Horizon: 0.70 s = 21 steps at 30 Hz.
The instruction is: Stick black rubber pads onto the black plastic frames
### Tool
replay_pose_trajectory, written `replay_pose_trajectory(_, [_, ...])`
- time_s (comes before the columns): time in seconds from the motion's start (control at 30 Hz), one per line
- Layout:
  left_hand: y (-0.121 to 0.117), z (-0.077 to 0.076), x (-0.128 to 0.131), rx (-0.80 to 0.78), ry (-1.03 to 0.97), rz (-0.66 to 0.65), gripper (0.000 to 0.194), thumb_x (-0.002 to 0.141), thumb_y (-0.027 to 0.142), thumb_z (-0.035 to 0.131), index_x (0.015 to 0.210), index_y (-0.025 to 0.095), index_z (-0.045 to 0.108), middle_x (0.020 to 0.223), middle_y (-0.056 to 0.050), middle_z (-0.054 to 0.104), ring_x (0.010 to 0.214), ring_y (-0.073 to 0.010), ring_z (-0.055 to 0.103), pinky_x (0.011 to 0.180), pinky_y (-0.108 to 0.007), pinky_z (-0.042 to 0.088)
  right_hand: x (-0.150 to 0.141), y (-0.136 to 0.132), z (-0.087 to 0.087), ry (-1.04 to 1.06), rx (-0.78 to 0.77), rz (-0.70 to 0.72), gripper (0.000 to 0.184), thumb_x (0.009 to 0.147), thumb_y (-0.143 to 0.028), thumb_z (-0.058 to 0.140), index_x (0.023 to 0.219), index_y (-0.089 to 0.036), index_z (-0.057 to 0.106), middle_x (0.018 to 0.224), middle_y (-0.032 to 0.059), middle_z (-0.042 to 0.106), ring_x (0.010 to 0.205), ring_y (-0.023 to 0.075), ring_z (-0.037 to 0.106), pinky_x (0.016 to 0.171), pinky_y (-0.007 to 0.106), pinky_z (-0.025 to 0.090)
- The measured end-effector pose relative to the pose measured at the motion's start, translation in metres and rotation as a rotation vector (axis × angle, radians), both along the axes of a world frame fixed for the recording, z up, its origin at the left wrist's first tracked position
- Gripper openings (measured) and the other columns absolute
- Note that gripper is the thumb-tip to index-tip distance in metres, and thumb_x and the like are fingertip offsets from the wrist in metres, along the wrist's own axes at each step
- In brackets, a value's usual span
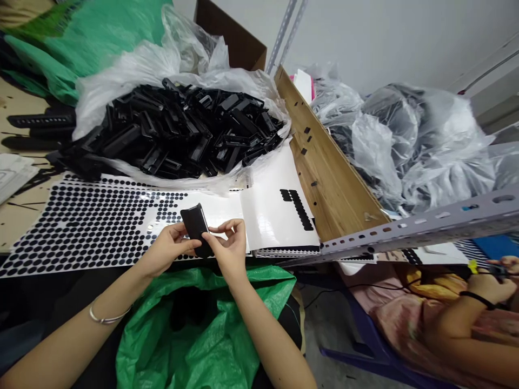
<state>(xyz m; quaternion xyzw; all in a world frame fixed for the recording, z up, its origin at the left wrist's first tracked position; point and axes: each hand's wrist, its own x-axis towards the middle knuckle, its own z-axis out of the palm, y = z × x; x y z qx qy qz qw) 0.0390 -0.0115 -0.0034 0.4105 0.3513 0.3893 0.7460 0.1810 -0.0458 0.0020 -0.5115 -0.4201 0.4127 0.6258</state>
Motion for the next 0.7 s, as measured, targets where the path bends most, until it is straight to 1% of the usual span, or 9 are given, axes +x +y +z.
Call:
replay_pose_trajectory(0.1, [-0.002,0.001,0.001,0.045,0.047,-0.022,0.037,0.055,0.027,0.087,0.087,0.015,0.073,0.084,-0.006,0.075,0.065,-0.0185,0.068,0.058,-0.028,0.056,0.005,0.000,0.001,0.022,-0.085,0.194,0.038,0.068,-0.040,0.078,0.096,-0.027,0.056,0.099,0.0011,0.061,0.082,0.0150,0.063,0.073,0.030,0.056])
replay_pose_trajectory(0.2, [-0.003,0.002,0.001,0.109,0.082,0.003,0.037,0.053,0.026,0.087,0.086,0.016,0.075,0.084,-0.005,0.076,0.071,-0.0220,0.070,0.066,-0.033,0.058,0.008,0.000,0.002,-0.002,-0.099,0.318,0.030,0.076,-0.040,0.072,0.101,-0.026,0.063,0.101,0.0031,0.067,0.088,0.0178,0.065,0.082,0.033,0.054])
replay_pose_trajectory(0.3, [-0.003,0.002,0.001,0.134,0.096,0.011,0.036,0.056,0.028,0.086,0.089,0.017,0.075,0.090,-0.006,0.077,0.078,-0.0244,0.071,0.075,-0.037,0.059,0.024,0.009,0.003,-0.124,-0.072,0.380,0.031,0.077,-0.039,0.071,0.106,-0.027,0.066,0.105,0.0029,0.070,0.097,0.0203,0.066,0.090,0.038,0.052])
replay_pose_trajectory(0.37, [-0.003,0.002,0.000,0.119,0.091,-0.005,0.036,0.059,0.030,0.085,0.091,0.017,0.075,0.091,-0.007,0.077,0.079,-0.0251,0.072,0.075,-0.037,0.060,0.050,0.021,0.004,-0.289,-0.045,0.255,0.029,0.081,-0.040,0.066,0.106,-0.027,0.069,0.105,0.0041,0.072,0.099,0.0213,0.065,0.093,0.039,0.050])
replay_pose_trajectory(0.43, [-0.005,0.003,-0.002,0.122,0.083,0.010,0.036,0.060,0.032,0.084,0.092,0.017,0.075,0.091,-0.007,0.077,0.080,-0.0257,0.073,0.074,-0.037,0.061,0.086,0.034,0.006,-0.506,-0.052,-0.088,0.027,0.087,-0.041,0.057,0.099,-0.023,0.072,0.105,0.0069,0.072,0.099,0.0219,0.064,0.090,0.039,0.050])
replay_pose_trajectory(0.47, [-0.005,0.004,-0.003,0.137,0.083,0.037,0.035,0.060,0.032,0.084,0.091,0.017,0.075,0.091,-0.007,0.077,0.079,-0.0257,0.073,0.074,-0.037,0.061,0.106,0.040,0.007,-0.644,-0.084,-0.311,0.028,0.088,-0.039,0.053,0.096,-0.021,0.073,0.105,0.0086,0.071,0.097,0.0223,0.064,0.087,0.038,0.050])
replay_pose_trajectory(0.5, [-0.006,0.005,-0.004,0.156,0.087,0.076,0.034,0.061,0.033,0.084,0.090,0.017,0.075,0.091,-0.007,0.077,0.079,-0.0256,0.073,0.073,-0.037,0.061,0.125,0.045,0.008,-0.800,-0.151,-0.468,0.029,0.088,-0.036,0.051,0.096,-0.019,0.073,0.106,0.0094,0.070,0.095,0.0222,0.063,0.087,0.038,0.050])
replay_pose_trajectory(0.6, [-0.006,0.007,-0.009,0.214,0.115,0.210,0.034,0.061,0.033,0.084,0.090,0.018,0.075,0.087,-0.006,0.077,0.078,-0.0254,0.073,0.075,-0.037,0.061,0.170,0.055,0.009,-0.898,-0.255,-0.584,0.031,0.083,-0.025,0.050,0.101,-0.012,0.072,0.104,0.0139,0.068,0.083,0.0231,0.062,0.086,0.041,0.047])
replay_pose_trajectory(0.7, [-0.006,0.008,-0.012,0.261,0.153,0.261,0.035,0.060,0.031,0.084,0.091,0.019,0.075,0.083,-0.005,0.077,0.078,-0.0256,0.073,0.075,-0.037,0.061,0.186,0.061,0.009,-0.942,-0.345,-0.582,0.032,0.078,-0.021,0.054,0.103,-0.013,0.072,0.099,0.0126,0.067,0.081,0.0240,0.060,0.083,0.041,0.044])
